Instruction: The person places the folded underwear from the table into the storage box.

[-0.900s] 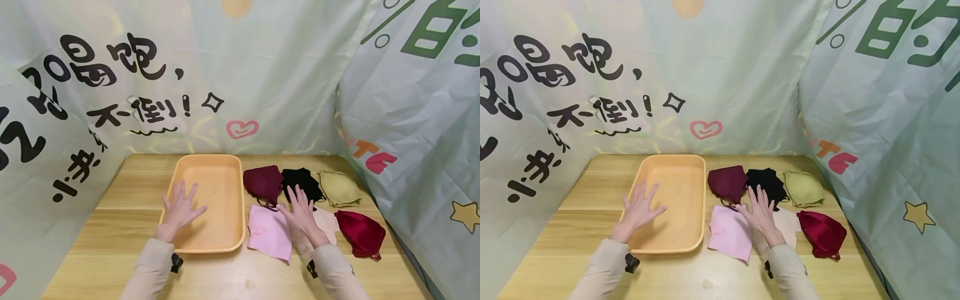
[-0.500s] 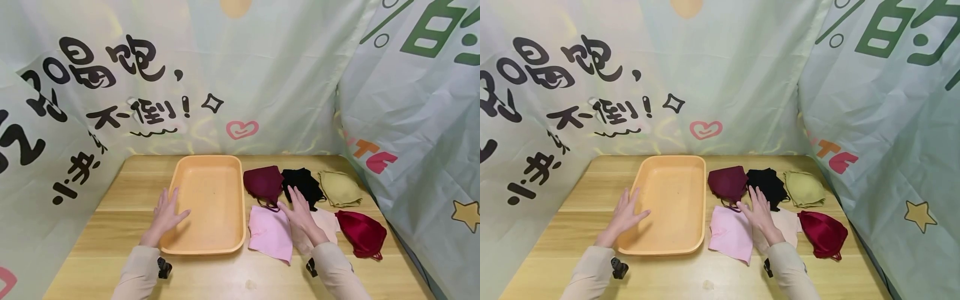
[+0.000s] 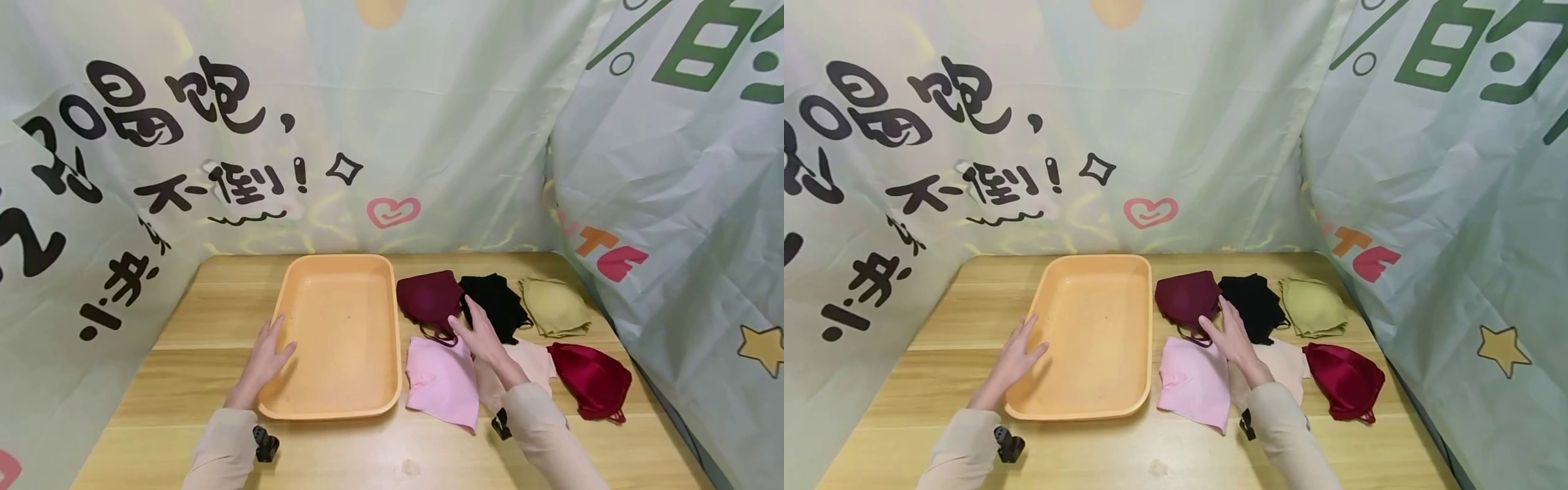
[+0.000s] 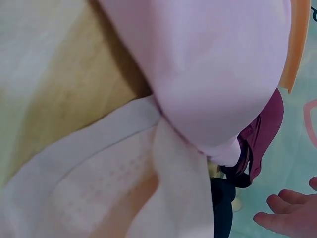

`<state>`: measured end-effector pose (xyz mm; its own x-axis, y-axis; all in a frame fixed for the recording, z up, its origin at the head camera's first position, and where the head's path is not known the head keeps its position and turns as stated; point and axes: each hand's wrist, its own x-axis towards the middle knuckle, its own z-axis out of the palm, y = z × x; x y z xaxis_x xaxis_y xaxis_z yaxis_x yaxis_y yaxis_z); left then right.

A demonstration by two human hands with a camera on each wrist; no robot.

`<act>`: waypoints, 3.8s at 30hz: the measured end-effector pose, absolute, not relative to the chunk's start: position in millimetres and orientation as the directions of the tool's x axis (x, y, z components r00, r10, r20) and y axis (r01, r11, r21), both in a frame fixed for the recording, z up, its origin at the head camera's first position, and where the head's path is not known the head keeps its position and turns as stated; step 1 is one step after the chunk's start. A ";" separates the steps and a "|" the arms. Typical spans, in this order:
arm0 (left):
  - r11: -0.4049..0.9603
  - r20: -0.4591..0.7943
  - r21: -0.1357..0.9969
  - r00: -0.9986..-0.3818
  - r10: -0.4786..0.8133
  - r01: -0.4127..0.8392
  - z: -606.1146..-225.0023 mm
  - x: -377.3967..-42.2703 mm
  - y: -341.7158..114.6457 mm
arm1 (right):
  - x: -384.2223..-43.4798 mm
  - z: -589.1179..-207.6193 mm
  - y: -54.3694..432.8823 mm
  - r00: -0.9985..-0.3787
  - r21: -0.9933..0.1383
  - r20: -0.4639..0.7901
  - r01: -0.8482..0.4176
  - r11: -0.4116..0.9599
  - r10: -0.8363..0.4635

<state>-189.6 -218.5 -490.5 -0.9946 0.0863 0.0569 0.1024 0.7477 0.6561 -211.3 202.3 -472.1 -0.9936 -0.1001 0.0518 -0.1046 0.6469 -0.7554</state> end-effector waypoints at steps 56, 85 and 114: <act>0.381 -0.069 0.924 -0.994 0.079 -0.034 -503.6 -192.9 -230.1 | -295.4 -486.5 175.1 -0.960 -0.741 -0.271 0.257 0.621 0.074; 0.372 -0.056 0.928 -0.995 0.077 -0.024 -509.8 -194.5 -233.8 | -284.3 -467.0 175.8 -0.920 -0.885 -0.387 0.353 -0.304 0.056; 0.383 -0.045 0.924 -0.997 0.069 -0.015 -511.4 -195.7 -234.9 | -270.3 -431.1 166.8 -0.963 -0.854 -0.254 0.183 -0.487 0.085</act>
<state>-195.7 -234.9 -511.4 -0.9966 0.0690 -0.0452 -0.0154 0.3828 0.9237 -270.3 166.8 -431.1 -0.9634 0.0849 -0.2544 0.1827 -0.4869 -0.8541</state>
